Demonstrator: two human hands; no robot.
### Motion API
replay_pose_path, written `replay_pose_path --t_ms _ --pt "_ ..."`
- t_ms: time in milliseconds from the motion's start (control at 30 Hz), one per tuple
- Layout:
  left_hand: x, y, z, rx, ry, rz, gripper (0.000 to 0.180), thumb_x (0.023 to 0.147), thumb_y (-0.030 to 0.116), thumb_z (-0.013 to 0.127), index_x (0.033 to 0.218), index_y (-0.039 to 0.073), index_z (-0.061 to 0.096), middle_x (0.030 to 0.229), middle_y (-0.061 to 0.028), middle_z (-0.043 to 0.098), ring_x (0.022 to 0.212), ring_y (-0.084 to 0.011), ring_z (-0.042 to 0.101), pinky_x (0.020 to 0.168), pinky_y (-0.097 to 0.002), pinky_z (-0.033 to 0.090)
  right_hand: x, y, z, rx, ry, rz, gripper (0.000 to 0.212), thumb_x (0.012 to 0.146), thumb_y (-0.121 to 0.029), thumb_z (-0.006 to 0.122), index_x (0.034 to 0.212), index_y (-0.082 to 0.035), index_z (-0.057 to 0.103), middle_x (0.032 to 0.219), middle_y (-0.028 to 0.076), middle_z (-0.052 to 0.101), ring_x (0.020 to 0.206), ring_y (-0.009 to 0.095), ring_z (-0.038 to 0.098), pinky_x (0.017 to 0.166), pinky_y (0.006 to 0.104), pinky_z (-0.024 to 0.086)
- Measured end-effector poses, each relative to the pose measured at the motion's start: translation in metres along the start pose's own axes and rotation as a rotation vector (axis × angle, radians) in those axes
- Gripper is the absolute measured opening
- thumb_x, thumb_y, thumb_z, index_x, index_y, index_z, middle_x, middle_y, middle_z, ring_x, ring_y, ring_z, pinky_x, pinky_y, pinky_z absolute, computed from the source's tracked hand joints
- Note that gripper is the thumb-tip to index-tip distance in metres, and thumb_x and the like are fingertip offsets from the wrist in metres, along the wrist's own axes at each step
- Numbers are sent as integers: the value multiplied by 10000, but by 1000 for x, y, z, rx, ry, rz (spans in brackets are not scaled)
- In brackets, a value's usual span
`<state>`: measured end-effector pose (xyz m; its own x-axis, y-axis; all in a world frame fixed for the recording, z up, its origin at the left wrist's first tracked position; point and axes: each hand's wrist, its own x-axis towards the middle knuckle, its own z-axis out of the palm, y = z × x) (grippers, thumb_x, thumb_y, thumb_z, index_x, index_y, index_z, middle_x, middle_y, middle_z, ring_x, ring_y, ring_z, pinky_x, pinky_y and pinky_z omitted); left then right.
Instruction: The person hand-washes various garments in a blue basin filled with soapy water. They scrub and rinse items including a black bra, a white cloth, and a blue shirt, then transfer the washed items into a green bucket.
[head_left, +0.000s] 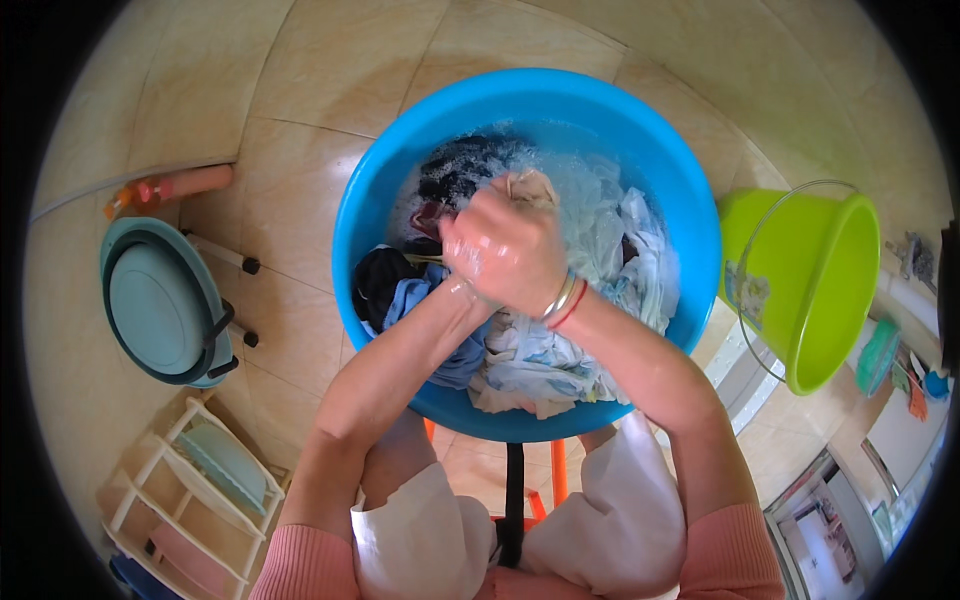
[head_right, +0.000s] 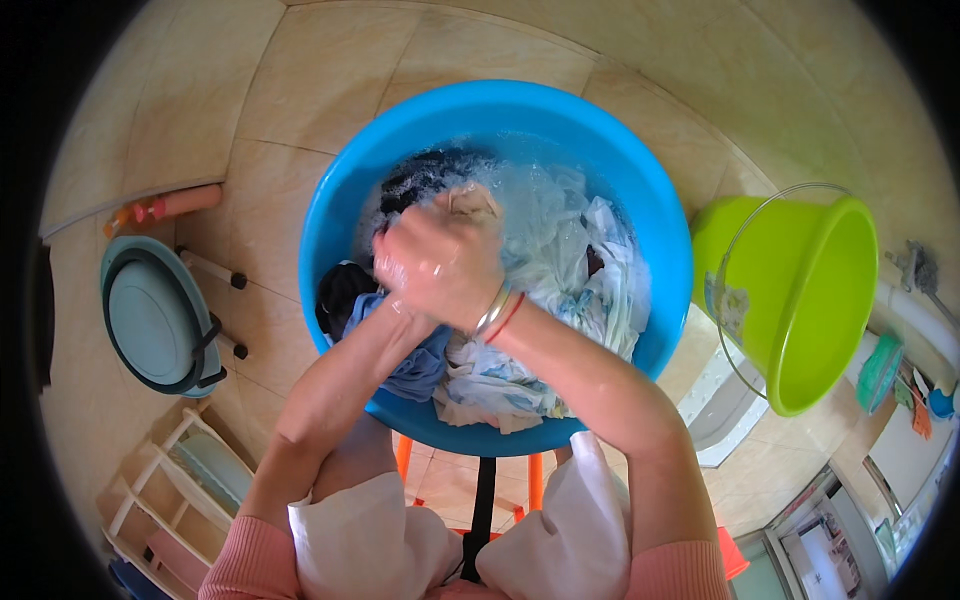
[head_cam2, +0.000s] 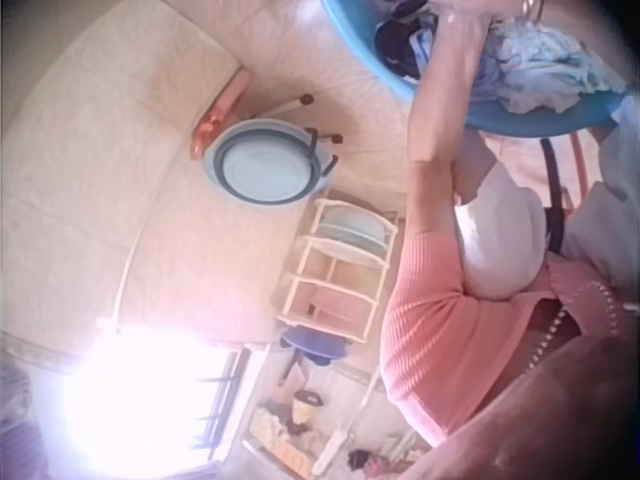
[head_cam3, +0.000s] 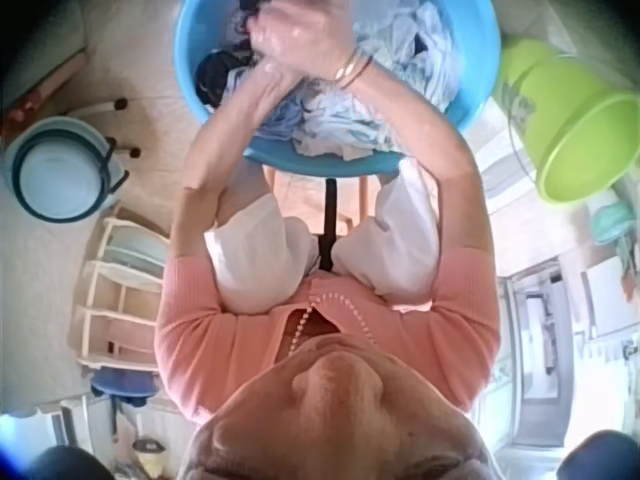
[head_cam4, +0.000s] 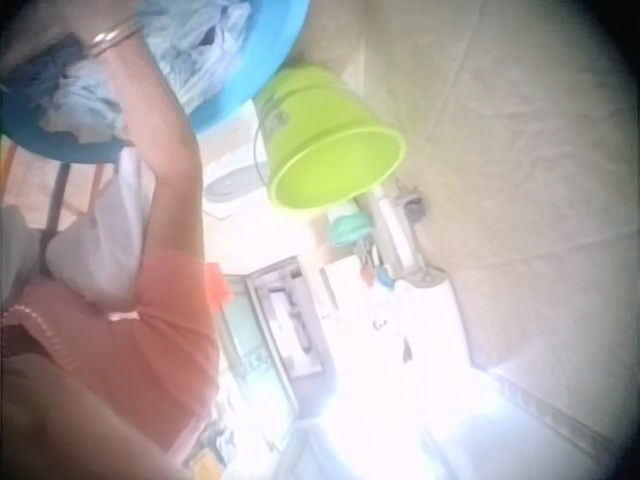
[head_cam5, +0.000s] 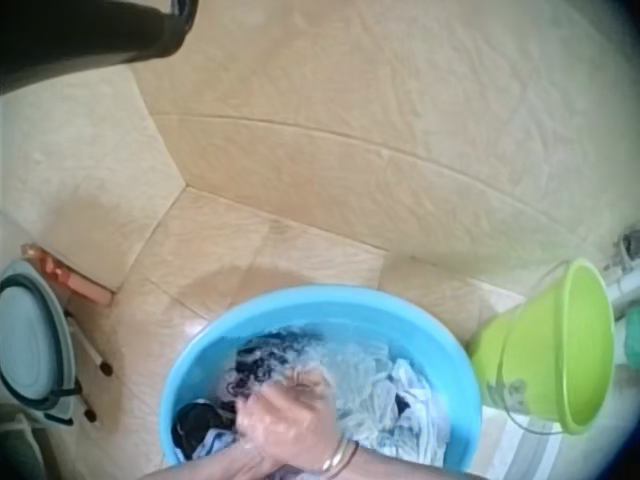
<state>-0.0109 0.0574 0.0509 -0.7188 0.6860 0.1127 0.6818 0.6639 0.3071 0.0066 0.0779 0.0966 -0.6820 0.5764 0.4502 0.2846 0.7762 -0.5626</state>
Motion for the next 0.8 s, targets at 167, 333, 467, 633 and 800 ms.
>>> replay_pose_path --t_ms 167,333,467,633,800 --pt "-10 -73 52 -1737 -745 -569 309 974 319 479 1148 86 584 1125 -32 614 1009 -168 586 871 -316 478 -23 109 19 -78 -105 362 152 849 -169 604 749 -61 640 775 122 635 659 359 605 597 435 500" --pt "39 -81 30 -1977 -809 -955 436 1037 377 376 1344 80 467 1319 -75 539 1201 -231 529 1021 -372 426 -70 145 30 -235 -6 498 194 854 -220 605 1000 -93 625 1021 191 591 755 388 626 618 459 522" --pt "29 -98 37 -1899 -764 -927 407 1058 264 343 1437 122 376 1425 -82 456 1262 -266 486 1033 -434 422 -72 131 19 -259 -525 505 235 859 -183 601 1073 -87 595 1122 194 546 803 402 623 658 474 524" --pt "31 -85 38 -1971 -839 -790 496 1034 237 432 1494 165 258 1447 -62 421 1274 -250 471 1021 -452 423 -53 120 30 -250 -142 586 203 856 -183 612 1050 -124 609 1112 160 550 799 363 630 645 446 532" --pt "34 -91 31 -1940 -977 -829 489 969 298 584 1385 170 361 1254 -32 512 1093 -191 560 854 -355 505 -41 -2 7 249 -196 217 184 820 -202 698 939 -94 608 898 93 521 727 271 607 603 386 514"
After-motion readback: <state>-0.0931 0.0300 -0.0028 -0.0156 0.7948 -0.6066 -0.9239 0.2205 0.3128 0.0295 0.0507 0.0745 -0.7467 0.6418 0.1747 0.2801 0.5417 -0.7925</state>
